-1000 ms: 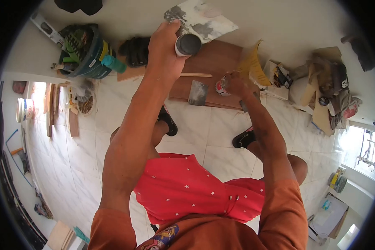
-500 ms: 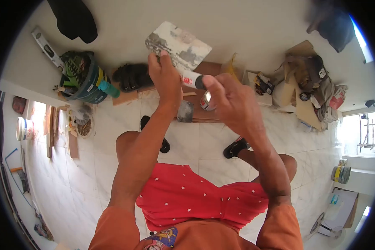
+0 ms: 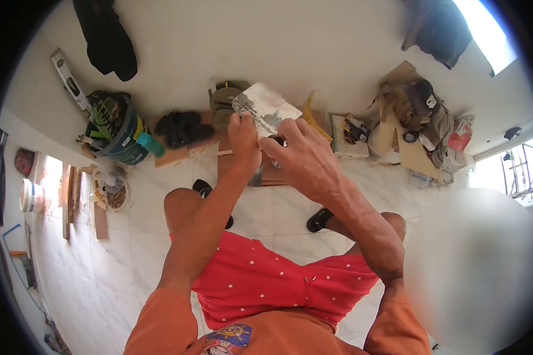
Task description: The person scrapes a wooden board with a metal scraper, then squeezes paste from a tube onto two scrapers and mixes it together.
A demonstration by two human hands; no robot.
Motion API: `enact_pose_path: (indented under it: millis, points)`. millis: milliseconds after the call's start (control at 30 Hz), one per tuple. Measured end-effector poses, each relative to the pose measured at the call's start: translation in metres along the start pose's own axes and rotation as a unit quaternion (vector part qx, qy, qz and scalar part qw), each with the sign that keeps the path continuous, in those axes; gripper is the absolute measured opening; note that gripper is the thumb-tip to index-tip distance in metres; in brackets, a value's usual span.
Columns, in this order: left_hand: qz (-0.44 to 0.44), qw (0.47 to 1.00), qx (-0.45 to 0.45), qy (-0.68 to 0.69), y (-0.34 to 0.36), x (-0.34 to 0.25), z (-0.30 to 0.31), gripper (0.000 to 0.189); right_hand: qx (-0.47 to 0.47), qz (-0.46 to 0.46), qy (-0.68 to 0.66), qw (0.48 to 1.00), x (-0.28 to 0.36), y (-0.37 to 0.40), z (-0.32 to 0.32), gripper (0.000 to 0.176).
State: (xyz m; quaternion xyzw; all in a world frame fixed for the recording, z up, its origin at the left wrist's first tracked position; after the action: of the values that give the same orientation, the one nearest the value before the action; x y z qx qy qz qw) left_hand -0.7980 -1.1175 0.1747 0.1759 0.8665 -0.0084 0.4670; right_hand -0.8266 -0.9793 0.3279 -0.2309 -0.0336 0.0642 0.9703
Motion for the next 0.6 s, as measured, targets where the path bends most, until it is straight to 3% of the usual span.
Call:
enact_pose_path:
  millis: [67, 100, 167, 200, 233, 300, 333, 367, 400, 433, 533, 600]
  points:
    - [0.034, 0.999, -0.001, 0.042, 0.007, -0.002, -0.006, 0.023, -0.007, -0.030, -0.022, 0.999, 0.001, -0.001, 0.005, 0.033]
    - [0.047, 0.997, -0.005, 0.062, 0.010, -0.005, -0.008, 0.024, 0.033, -0.111, -0.012, 0.993, -0.003, 0.000, 0.004, 0.034]
    - [-0.030, 0.994, 0.029, -0.098, 0.005, -0.001, 0.001, 0.031, 0.103, -0.256, -0.009, 0.961, -0.002, -0.002, 0.006, 0.036]
    - [-0.081, 0.988, 0.008, -0.131, -0.022, 0.037, 0.011, 0.025, 0.177, -0.294, -0.007, 0.939, 0.000, -0.008, 0.007, 0.037]
    - [-0.208, 0.949, -0.030, -0.235, -0.014, 0.019, 0.008, 0.029, 0.248, -0.318, -0.006, 0.915, -0.001, -0.012, 0.004, 0.038]
    - [-0.198, 0.956, -0.049, -0.212, -0.008, 0.013, 0.009, 0.031, 0.087, -0.159, -0.017, 0.983, 0.009, -0.002, 0.006, 0.039]
    - [-0.169, 0.973, -0.032, -0.153, 0.002, -0.003, 0.008, 0.029, 0.087, -0.122, -0.029, 0.988, 0.010, -0.001, 0.004, 0.041]
    - [-0.159, 0.981, -0.036, -0.100, -0.013, 0.023, 0.016, 0.026, 0.084, -0.087, -0.037, 0.992, 0.015, -0.004, 0.005, 0.042]
    - [-0.137, 0.977, -0.048, -0.153, -0.020, 0.034, 0.025, 0.026, 0.057, -0.073, -0.042, 0.995, 0.024, -0.007, 0.010, 0.041]
    - [-0.114, 0.987, -0.034, -0.106, -0.013, 0.025, 0.033, 0.027, 0.029, -0.063, -0.042, 0.997, 0.030, -0.007, 0.013, 0.040]
    - [-0.054, 0.995, -0.035, -0.078, 0.022, -0.003, 0.049, 0.028, 0.094, -0.151, -0.052, 0.983, 0.018, 0.011, -0.024, 0.039]
    - [-0.034, 0.990, -0.054, -0.128, 0.045, -0.021, 0.070, 0.028, 0.150, -0.107, -0.056, 0.981, 0.032, 0.013, -0.032, 0.039]
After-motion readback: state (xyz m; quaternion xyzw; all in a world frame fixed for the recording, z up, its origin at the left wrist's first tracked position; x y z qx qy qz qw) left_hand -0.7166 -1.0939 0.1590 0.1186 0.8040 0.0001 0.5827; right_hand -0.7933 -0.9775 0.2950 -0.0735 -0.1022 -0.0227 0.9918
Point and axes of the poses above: each hand's wrist, its own y-axis away from the middle knuckle, its own z-axis out of the back of the hand, x = y × z, the point moved 5 cm from there along -y, towards the middle knuckle
